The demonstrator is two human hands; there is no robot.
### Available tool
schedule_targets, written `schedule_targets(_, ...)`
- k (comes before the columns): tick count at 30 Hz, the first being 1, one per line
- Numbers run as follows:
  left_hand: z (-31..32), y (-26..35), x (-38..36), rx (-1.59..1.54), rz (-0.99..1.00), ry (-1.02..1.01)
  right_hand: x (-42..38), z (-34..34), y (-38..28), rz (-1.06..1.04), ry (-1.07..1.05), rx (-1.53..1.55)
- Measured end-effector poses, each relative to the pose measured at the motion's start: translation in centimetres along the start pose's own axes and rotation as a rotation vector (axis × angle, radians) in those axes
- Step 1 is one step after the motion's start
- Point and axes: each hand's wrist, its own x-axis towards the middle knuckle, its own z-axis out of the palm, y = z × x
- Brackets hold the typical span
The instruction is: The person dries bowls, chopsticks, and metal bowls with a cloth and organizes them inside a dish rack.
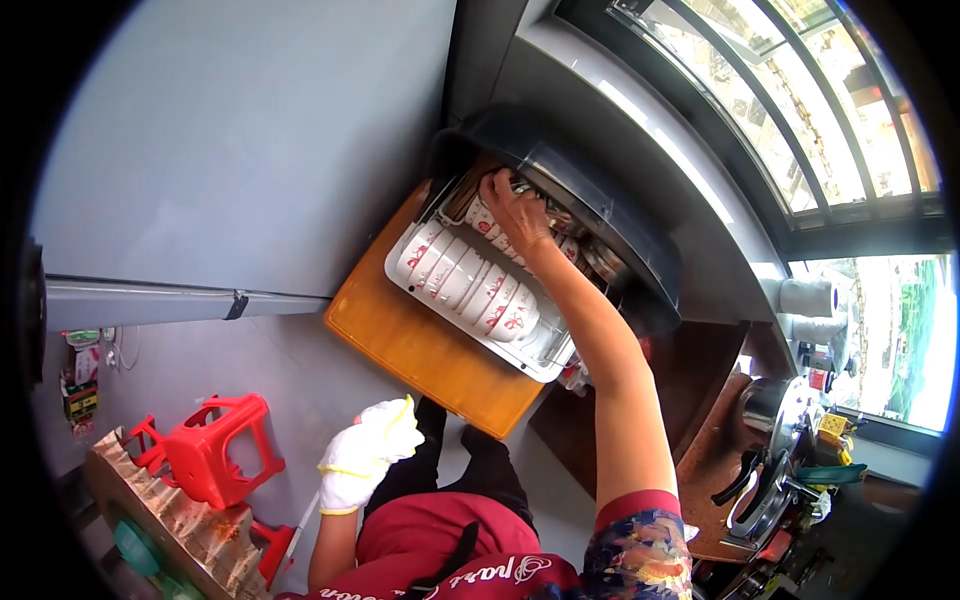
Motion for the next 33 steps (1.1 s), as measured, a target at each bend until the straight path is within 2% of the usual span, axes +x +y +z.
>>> schedule_targets(2, 0.7, -1.0, -0.6, -0.023, -0.045, 0.009, 0.2, 0.9, -0.2, -0.015, -0.005, 0.027)
schedule_targets(7, -1.6, 2.4, 2.1, -0.197, -0.054, -0.078, 0.2, 2.8, -1.6, 0.019, -0.089, 0.099)
schedule_targets(10, -2.3, 3.2, 2.6, -0.054, 0.053, -0.092, -0.1, 3.0, -2.1, 0.049, -0.043, 0.129)
schedule_targets(12, -2.2, 3.5, 2.5, -0.213, -0.101, -0.122, -0.1, 2.9, -2.1, 0.071, -0.008, 0.186)
schedule_targets(14, -2.0, 3.6, 2.6, -0.218, -0.106, -0.128, -0.2, 2.4, -1.8, 0.078, -0.062, 0.248)
schedule_targets(16, -1.8, 3.3, 2.9, -0.067, 0.039, -0.109, -0.6, 1.7, -1.2, 0.083, -0.08, 0.302)
schedule_targets(19, -1.6, 4.4, 3.1, -0.398, -0.103, -0.09, -1.9, 0.8, -0.6, 0.077, -0.054, 0.348)
schedule_targets(22, -1.0, 3.8, 3.7, -0.245, 0.085, -0.103, -3.5, 0.3, 0.0, 0.048, -0.059, 0.386)
schedule_targets(26, -0.4, 3.6, 4.0, -0.196, 0.038, -0.164, -8.0, -3.3, -1.0, 0.17, -0.408, 0.729)
schedule_targets(28, -0.5, 3.9, 4.8, -0.168, 0.026, -0.247, -12.7, -5.4, -3.0, 0.315, -0.242, 0.873)
schedule_targets(29, -0.4, 3.7, 5.0, -0.11, 0.104, -0.229, -14.6, -6.8, -4.1, 0.468, -0.366, 0.948)
schedule_targets(31, -0.1, 3.1, 5.0, 0.005, 0.253, -0.189, -20.8, -8.0, -7.0, 0.65, -0.267, 1.093)
schedule_targets(33, 1.3, 0.6, 4.2, 0.097, 0.282, -0.16, -25.6, -10.4, -9.4, 0.877, -0.615, 1.173)
